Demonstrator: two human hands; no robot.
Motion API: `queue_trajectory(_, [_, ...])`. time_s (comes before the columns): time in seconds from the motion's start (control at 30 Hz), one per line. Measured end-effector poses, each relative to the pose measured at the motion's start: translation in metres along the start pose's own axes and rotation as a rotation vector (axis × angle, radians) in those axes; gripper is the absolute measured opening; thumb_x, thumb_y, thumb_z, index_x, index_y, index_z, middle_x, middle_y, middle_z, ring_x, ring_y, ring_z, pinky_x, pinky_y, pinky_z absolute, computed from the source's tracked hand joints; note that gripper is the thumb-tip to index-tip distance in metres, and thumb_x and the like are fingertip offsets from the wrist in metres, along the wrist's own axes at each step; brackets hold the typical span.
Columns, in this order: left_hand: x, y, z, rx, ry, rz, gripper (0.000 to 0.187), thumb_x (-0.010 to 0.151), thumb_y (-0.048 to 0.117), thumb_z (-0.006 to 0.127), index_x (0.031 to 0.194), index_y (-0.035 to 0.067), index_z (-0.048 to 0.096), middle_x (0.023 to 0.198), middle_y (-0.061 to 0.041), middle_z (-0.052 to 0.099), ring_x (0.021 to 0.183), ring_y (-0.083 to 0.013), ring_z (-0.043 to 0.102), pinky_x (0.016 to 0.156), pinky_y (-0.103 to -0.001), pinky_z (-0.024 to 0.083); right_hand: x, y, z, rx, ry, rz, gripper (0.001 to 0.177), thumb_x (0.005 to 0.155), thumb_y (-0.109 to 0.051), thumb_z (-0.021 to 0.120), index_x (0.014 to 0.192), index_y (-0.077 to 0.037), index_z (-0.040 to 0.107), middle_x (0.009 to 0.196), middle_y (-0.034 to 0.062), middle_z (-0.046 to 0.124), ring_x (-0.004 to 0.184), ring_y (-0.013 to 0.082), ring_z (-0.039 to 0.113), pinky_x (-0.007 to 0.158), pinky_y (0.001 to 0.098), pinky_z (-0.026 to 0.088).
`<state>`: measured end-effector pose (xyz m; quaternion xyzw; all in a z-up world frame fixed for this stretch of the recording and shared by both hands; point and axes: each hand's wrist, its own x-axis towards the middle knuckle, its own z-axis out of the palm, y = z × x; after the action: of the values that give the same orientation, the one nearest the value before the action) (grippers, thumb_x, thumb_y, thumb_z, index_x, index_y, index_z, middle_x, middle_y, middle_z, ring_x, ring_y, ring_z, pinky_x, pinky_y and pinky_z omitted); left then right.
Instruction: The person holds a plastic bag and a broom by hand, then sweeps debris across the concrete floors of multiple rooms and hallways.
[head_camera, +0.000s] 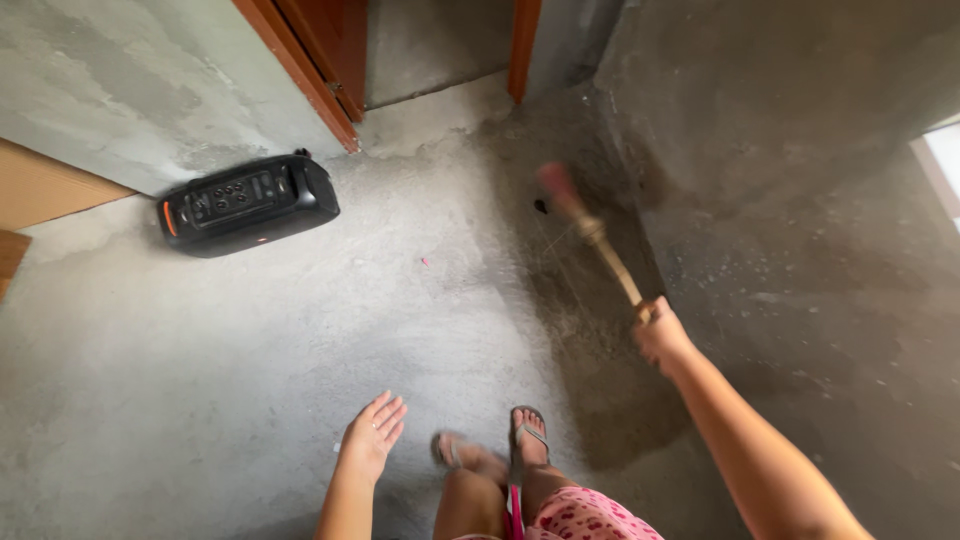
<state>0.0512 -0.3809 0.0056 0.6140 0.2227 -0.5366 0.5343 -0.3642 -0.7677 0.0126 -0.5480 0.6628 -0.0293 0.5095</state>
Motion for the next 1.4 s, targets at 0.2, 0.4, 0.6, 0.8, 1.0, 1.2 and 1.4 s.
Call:
queue_trajectory(0.2, [-0.007,0.021,-0.025,-0.020,0.081,-0.009,0.044,0.105,0.026,0.045,0.142,0.006,0.056,0.142,-0.014,0.063,0.130,-0.0271,0.060,0.109,-0.040,0.043,0.111,-0.039,0.062,-0.107,0.112,0.182,0.011,0.100,-0.012,0.050,0.111,-0.013,0.048,0.069,0.0109,0.050,0.048,0.0209,0.043,0.038,0.0361,0.030])
queue_trajectory(0.4, [-0.010,0.057,-0.057,-0.068,0.144,0.003,0.044,0.107,0.025,0.042,0.144,0.003,0.053,0.143,-0.017,0.062,0.130,-0.0286,0.060,0.110,-0.041,0.044,0.050,-0.065,0.195,-0.146,-0.300,0.131,0.011,0.100,-0.011,0.050,0.108,-0.014,0.043,0.069,0.0090,0.050,0.051,0.0186,0.044,0.040,0.0363,0.033])
queue_trajectory(0.6, [0.005,0.086,-0.084,-0.043,0.108,0.023,0.045,0.106,0.026,0.044,0.144,0.004,0.053,0.143,-0.016,0.062,0.131,-0.0280,0.060,0.111,-0.040,0.045,-0.039,-0.120,0.198,-0.041,-0.456,0.160,0.043,0.094,-0.006,0.061,0.132,-0.024,0.057,0.070,0.0050,0.057,0.049,0.0133,0.043,0.040,0.0316,0.031])
queue_trajectory(0.8, [0.016,0.105,-0.089,-0.060,0.066,0.021,0.046,0.103,0.028,0.048,0.143,0.004,0.054,0.141,-0.016,0.063,0.130,-0.0278,0.061,0.111,-0.040,0.044,-0.018,-0.139,0.127,-0.109,-0.202,0.147,0.043,0.095,-0.006,0.063,0.134,-0.022,0.055,0.076,0.0088,0.057,0.051,0.0149,0.042,0.041,0.0318,0.031])
queue_trajectory(1.0, [0.025,0.109,-0.111,-0.097,0.062,0.011,0.045,0.103,0.027,0.051,0.141,0.004,0.056,0.140,-0.016,0.064,0.130,-0.0280,0.060,0.111,-0.040,0.044,0.026,-0.115,0.190,0.188,-0.049,0.154,0.023,0.092,0.000,0.058,0.111,-0.010,0.051,0.075,0.0124,0.051,0.052,0.0213,0.048,0.038,0.0414,0.030])
queue_trajectory(1.2, [0.024,0.114,-0.150,-0.158,0.098,0.008,0.044,0.104,0.026,0.047,0.143,0.006,0.054,0.143,-0.016,0.062,0.131,-0.0285,0.059,0.111,-0.040,0.043,-0.038,-0.115,0.383,0.024,-0.252,0.376,0.012,0.103,-0.015,0.049,0.093,-0.010,0.053,0.071,0.0111,0.055,0.052,0.0219,0.050,0.042,0.0389,0.038])
queue_trajectory(1.4, [0.016,0.121,-0.168,-0.141,0.147,0.021,0.044,0.106,0.025,0.044,0.144,0.006,0.054,0.144,-0.014,0.061,0.132,-0.0273,0.059,0.110,-0.040,0.044,-0.111,-0.184,0.433,0.033,-0.614,0.382,0.033,0.101,-0.008,0.052,0.134,-0.010,0.047,0.076,0.0069,0.055,0.054,0.0136,0.046,0.046,0.0317,0.038])
